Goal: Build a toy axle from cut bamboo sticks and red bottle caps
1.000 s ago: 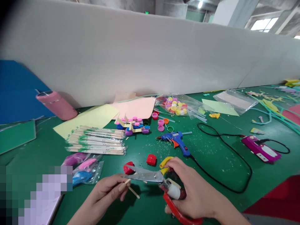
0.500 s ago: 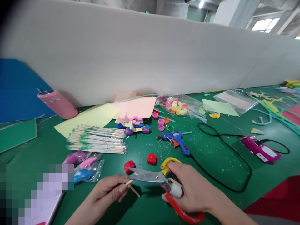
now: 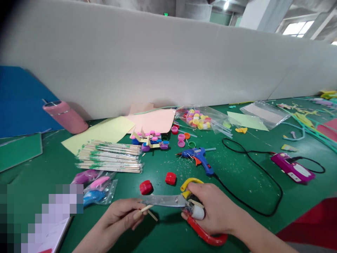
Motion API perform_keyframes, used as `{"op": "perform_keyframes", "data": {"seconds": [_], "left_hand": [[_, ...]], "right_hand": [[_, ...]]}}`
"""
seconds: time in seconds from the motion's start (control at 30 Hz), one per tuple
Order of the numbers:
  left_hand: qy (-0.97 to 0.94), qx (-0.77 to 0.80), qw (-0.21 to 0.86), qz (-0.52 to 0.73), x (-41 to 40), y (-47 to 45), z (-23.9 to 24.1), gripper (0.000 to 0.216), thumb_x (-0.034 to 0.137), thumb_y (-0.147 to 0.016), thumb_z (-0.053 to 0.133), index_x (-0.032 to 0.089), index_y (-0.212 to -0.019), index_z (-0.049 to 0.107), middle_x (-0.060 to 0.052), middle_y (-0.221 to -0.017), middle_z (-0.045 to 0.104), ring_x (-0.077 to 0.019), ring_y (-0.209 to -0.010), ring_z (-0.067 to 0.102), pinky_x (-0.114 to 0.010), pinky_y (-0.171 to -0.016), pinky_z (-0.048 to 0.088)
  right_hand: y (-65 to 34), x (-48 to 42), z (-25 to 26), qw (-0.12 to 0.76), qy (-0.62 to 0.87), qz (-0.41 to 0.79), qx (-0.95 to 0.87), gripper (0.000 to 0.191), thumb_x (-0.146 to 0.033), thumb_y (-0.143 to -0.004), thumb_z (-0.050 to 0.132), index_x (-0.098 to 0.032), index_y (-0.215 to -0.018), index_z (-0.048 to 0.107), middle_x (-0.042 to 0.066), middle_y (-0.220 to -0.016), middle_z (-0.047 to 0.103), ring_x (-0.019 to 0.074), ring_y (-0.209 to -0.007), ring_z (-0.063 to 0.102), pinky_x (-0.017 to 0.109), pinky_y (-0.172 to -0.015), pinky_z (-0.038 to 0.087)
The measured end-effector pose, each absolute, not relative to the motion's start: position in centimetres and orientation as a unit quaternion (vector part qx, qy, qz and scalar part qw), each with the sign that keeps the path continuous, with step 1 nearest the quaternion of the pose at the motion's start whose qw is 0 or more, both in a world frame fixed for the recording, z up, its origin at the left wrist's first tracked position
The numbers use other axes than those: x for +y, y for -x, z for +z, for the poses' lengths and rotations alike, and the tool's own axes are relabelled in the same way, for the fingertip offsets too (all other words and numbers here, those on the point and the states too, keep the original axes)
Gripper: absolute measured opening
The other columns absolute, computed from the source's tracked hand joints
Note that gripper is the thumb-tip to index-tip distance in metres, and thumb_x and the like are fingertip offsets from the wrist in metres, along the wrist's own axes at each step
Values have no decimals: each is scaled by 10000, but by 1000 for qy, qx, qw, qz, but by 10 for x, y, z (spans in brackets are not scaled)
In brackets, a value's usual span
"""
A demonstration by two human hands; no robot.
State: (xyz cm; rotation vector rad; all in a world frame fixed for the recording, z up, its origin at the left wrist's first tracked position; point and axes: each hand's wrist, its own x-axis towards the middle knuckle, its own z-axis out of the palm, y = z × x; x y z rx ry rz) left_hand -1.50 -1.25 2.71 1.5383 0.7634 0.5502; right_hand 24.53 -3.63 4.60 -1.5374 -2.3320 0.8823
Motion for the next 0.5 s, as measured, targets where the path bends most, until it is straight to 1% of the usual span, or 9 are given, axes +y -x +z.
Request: {"op": "perform_keyframes", "data": {"seconds": [0.13,0.23,0.37,0.5], "left_hand": [[-654,326,635,249,-12,14,29,256,289,-863,421,145,-705,563,24,-568,422,-96,-536,381,-216,-508,281],[-640,327,648,254,-12,14,29,248,294,-858,430,142,-733,582,24,-558,415,-98,-528,370,-221,-498,268],[-619,322,666,265,-13,14,28,219,273,-852,447,144,-776,608,25,-559,411,-98,-528,363,-224,-503,263],[-617,320,670,260,-14,13,27,214,258,-852,451,138,-794,618,24,-560,413,-97,-524,362,-224,-505,269]], "right_hand": [[-245,-35,46,141,545,361,-744,211,-320,-730,596,-221,-742,409,-43,-696,495,94,-535,448,191,-486,348],[-245,-36,53,141,550,390,-725,251,-295,-699,622,-225,-751,386,-55,-674,476,87,-513,454,181,-461,340],[-242,-40,68,125,546,350,-751,297,-300,-625,675,-223,-733,409,-39,-699,507,116,-568,492,203,-487,338],[-238,-40,78,107,545,336,-761,268,-303,-629,661,-216,-725,428,-24,-706,524,125,-565,500,212,-487,341]]}}
